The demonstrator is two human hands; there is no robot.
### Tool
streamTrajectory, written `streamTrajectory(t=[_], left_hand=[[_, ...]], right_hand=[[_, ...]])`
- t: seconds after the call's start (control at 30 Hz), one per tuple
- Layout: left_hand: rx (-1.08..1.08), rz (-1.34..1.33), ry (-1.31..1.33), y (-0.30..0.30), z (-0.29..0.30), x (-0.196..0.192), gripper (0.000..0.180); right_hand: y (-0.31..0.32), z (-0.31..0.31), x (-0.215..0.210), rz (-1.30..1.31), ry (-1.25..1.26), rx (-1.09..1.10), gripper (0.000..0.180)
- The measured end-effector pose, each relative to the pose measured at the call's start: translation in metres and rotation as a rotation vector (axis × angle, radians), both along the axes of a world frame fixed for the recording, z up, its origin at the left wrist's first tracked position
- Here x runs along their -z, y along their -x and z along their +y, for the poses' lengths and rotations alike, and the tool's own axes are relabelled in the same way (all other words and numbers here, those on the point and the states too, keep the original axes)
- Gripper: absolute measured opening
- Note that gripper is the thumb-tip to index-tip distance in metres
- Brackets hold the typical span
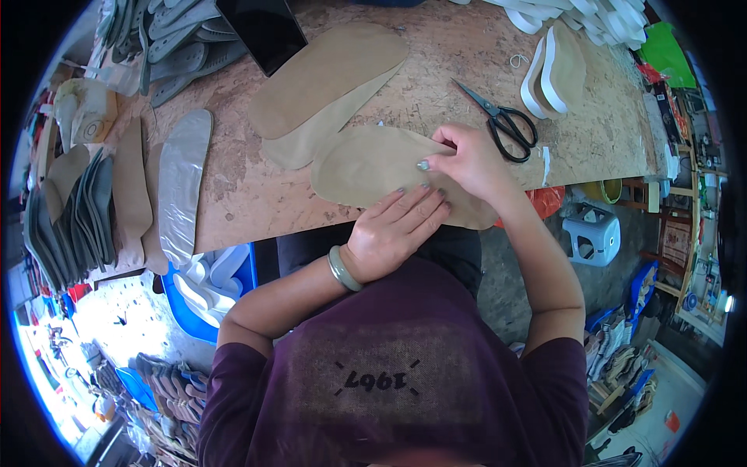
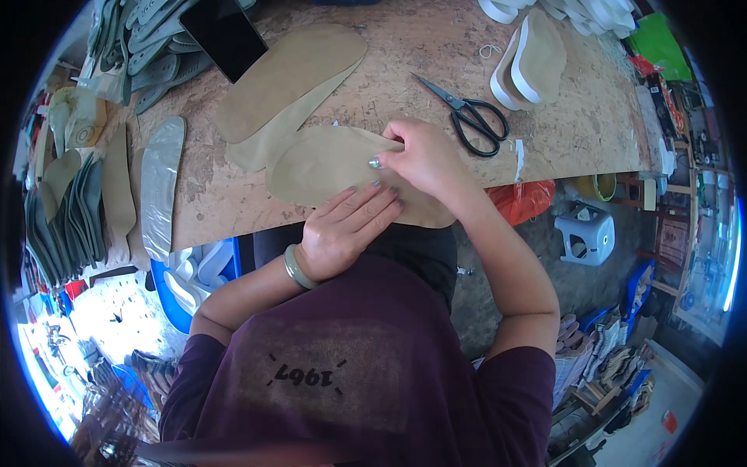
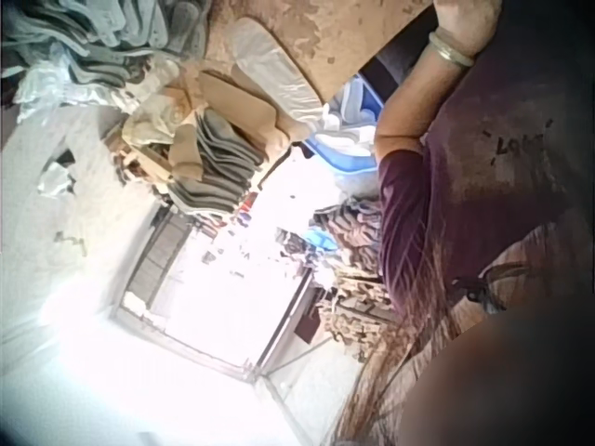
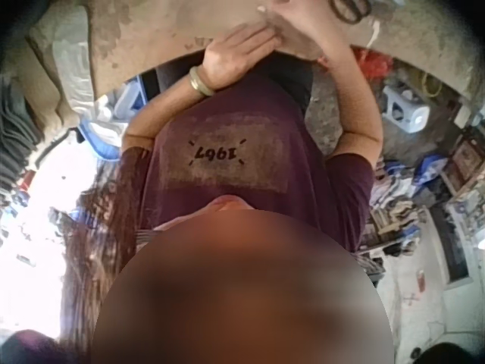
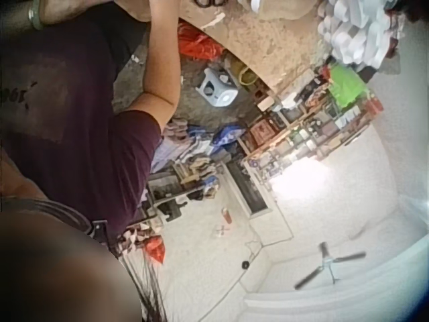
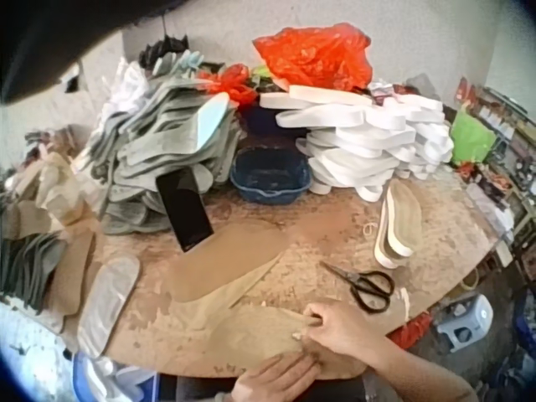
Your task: The recorder prepares shoe insoles by applying adhesive, trimming edges with scissors, and aligning them with outsoles.
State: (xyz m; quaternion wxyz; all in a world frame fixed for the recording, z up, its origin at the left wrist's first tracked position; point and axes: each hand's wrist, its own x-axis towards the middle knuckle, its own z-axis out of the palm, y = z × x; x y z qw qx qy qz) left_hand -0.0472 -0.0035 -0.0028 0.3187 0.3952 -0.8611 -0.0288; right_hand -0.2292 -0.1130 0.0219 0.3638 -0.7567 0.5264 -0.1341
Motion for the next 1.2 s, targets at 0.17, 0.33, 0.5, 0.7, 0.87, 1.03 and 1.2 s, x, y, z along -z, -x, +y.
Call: streamTrajectory(t=[0.17, 0.33, 0.5, 0.7, 0.87, 1.03, 1.2], left_hand=[[-0.017, 0.0, 0.024, 0.0, 0.001, 0.003, 0.041], [0.007, 0.004, 0.017, -0.001, 0.0, 0.003, 0.042], [-0.005, 0.007, 0.028, 0.0, 0.001, 0.005, 0.04], [0.014, 0.016, 0.013, -0.001, 0.002, 0.003, 0.041], [0.032, 0.052, -0.017, -0.003, 0.001, 0.007, 0.042], [0.075, 0.043, 0.014, -0.009, 0.004, 0.009, 0.035], [0.233, 0.162, -0.25, -0.026, 0.011, -0.004, 0.046]], right_hand=[[-0.012, -0.005, -0.002, 0.05, 0.027, -0.034, 0.03], [-0.037, -0.021, 0.002, -0.007, 0.009, -0.09, 0.029], [-0.055, -0.028, 0.005, 0.0, 0.041, -0.13, 0.024], [-0.088, -0.052, 0.0, -0.015, -0.177, -0.269, 0.023], [-0.092, -0.057, 0.008, -0.153, -0.089, -0.47, 0.021], [-0.102, -0.062, 0.005, -0.142, -0.203, -0.506, 0.021], [-0.056, -0.062, 0.015, -0.22, -0.196, -0.25, 0.019]])
